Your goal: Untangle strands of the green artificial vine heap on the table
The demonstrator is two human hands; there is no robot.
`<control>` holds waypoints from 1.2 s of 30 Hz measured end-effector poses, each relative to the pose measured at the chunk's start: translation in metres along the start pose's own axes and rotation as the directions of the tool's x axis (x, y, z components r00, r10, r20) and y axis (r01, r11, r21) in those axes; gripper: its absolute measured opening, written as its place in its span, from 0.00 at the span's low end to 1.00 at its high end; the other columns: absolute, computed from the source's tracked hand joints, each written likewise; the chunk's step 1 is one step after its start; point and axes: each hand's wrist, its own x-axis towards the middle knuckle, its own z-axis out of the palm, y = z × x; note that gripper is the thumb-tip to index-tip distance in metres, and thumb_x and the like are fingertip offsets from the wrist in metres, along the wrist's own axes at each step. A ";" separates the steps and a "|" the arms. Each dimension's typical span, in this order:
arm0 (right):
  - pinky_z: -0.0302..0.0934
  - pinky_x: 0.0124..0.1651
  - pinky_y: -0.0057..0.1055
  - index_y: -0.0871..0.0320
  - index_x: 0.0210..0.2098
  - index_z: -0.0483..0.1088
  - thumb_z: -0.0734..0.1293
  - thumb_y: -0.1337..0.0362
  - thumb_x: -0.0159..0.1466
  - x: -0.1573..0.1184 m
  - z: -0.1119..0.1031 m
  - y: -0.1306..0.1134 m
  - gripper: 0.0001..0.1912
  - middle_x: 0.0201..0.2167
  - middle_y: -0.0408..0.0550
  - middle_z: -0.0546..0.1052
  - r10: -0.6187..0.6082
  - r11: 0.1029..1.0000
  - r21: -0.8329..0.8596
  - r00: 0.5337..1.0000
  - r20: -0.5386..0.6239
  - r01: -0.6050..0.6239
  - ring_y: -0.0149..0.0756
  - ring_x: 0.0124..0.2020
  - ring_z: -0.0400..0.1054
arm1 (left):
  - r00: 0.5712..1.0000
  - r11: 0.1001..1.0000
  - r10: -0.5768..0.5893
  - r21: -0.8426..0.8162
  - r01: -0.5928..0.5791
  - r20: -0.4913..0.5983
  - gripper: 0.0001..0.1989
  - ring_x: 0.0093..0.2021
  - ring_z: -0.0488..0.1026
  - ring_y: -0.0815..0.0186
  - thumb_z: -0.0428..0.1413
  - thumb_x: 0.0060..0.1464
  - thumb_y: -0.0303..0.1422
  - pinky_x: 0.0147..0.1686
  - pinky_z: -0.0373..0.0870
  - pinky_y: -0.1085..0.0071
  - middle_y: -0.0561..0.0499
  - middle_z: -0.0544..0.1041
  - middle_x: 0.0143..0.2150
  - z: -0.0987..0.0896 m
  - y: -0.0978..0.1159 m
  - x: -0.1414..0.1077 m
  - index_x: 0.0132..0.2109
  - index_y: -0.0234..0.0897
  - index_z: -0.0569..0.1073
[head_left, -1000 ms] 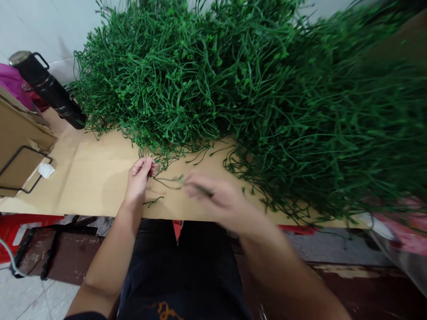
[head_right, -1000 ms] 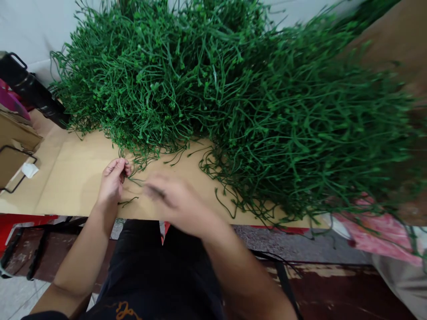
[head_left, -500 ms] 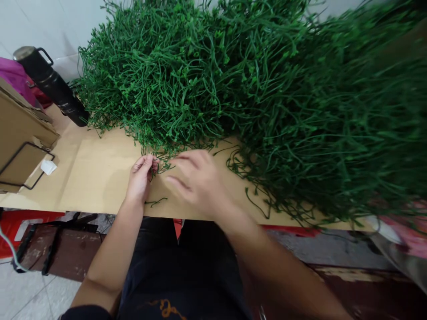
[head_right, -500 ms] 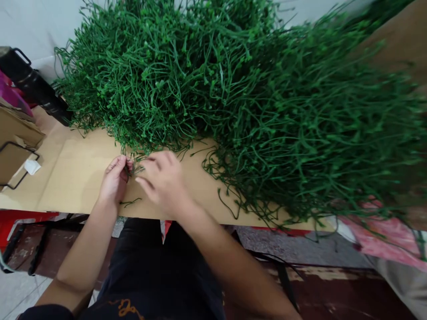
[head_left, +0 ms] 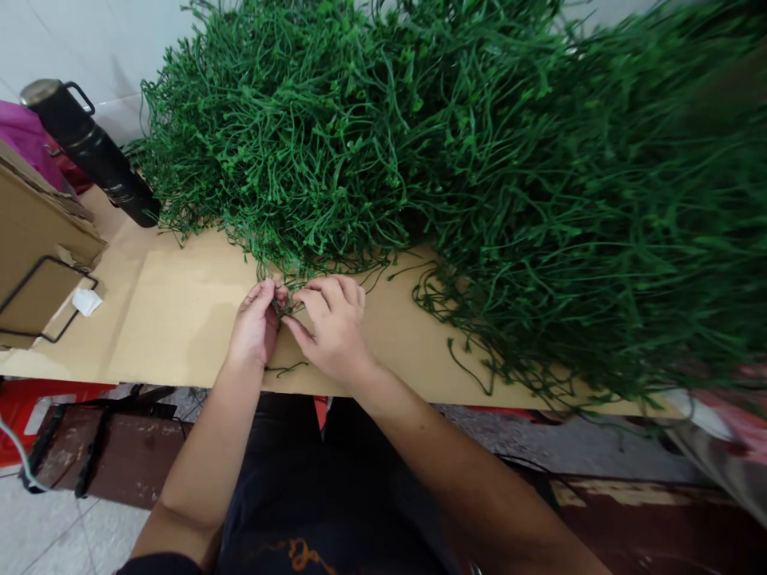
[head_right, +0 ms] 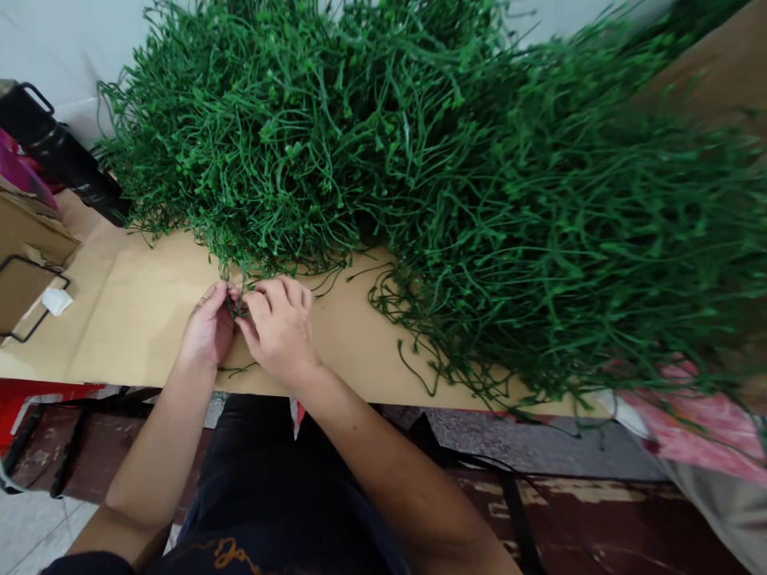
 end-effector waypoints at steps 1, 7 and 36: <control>0.52 0.44 0.39 0.60 0.38 0.69 0.65 0.61 0.58 0.000 0.001 0.000 0.11 0.39 0.51 0.69 -0.011 1.000 0.009 1.000 -0.002 0.011 0.43 0.44 0.56 | 1.000 1.000 -0.009 -0.007 0.009 -0.015 0.06 0.26 0.66 0.75 0.60 0.47 0.28 0.31 0.62 0.77 0.56 0.71 0.23 0.000 0.000 0.000 0.26 0.33 0.70; 0.54 0.43 0.37 0.59 0.35 0.68 0.64 0.62 0.60 0.001 0.006 0.005 0.07 0.36 0.49 0.71 -0.004 0.985 0.171 0.998 0.062 -0.007 0.40 0.41 0.59 | 1.000 1.000 -0.019 -0.001 0.019 0.012 0.07 0.24 0.65 0.75 0.59 0.48 0.28 0.29 0.62 0.76 0.56 0.70 0.23 0.001 0.000 -0.001 0.26 0.33 0.70; 0.50 0.23 0.22 0.58 0.25 0.60 0.54 0.65 0.64 -0.035 -0.024 -0.016 0.12 0.16 0.41 0.63 0.118 0.849 0.430 0.903 0.413 -0.308 0.25 0.17 0.56 | 0.985 0.935 0.171 0.314 -0.166 0.013 0.13 0.16 0.55 0.79 0.59 0.49 0.36 0.17 0.51 0.80 0.58 0.64 0.18 0.007 -0.013 -0.005 0.24 0.34 0.67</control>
